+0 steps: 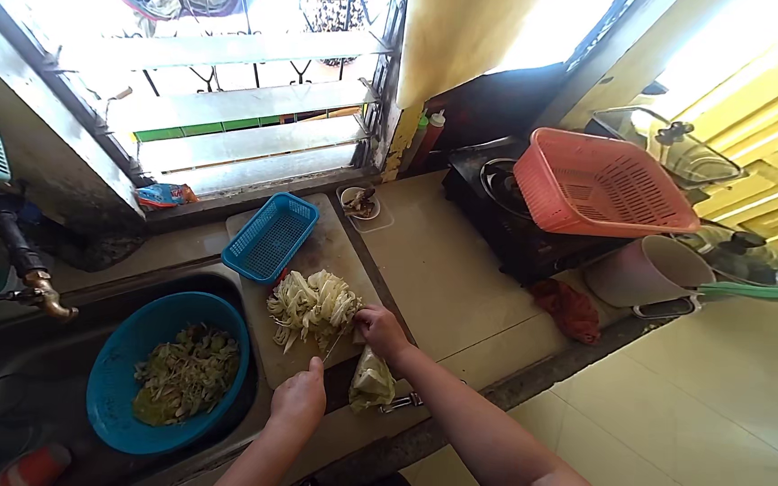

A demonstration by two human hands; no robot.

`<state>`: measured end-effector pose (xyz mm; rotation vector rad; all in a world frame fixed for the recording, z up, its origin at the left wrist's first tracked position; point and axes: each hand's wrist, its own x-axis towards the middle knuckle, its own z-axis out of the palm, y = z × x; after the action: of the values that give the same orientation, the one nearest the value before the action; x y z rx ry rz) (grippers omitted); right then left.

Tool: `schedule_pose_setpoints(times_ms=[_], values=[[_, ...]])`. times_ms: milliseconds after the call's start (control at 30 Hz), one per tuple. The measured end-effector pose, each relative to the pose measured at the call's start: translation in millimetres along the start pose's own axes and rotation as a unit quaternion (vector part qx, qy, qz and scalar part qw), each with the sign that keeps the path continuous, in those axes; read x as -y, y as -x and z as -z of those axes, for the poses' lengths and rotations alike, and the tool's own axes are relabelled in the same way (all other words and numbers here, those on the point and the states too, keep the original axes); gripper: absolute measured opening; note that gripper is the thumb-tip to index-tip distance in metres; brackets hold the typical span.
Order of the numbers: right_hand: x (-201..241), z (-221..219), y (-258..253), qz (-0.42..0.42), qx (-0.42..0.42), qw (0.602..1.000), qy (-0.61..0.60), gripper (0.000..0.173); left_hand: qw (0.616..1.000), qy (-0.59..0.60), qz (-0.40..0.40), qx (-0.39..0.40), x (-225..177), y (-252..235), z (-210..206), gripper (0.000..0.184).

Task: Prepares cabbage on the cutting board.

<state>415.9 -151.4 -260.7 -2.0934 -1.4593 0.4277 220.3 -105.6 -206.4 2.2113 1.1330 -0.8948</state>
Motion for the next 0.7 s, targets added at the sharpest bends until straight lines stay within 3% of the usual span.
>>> schedule_pose_setpoints(times_ms=[200, 400, 567, 700], values=[[-1, 3, -7, -0.02, 0.032, 0.999, -0.015, 0.014, 0.999, 0.032, -0.01, 0.014, -11, -25, 3, 0.046], [-10, 15, 2, -0.036, 0.001, 0.998, -0.048, 0.016, 0.998, 0.05, -0.029, 0.012, -7, -26, 18, 0.045], [-21, 29, 10, -0.026, 0.121, 0.992, -0.028, 0.018, 0.998, 0.049, -0.019, 0.022, -7, -1, 4, 0.037], [-19, 24, 9, -0.067, 0.117, 0.991, -0.015, 0.023, 0.994, 0.09, -0.025, 0.058, -4, -8, -16, 0.039]])
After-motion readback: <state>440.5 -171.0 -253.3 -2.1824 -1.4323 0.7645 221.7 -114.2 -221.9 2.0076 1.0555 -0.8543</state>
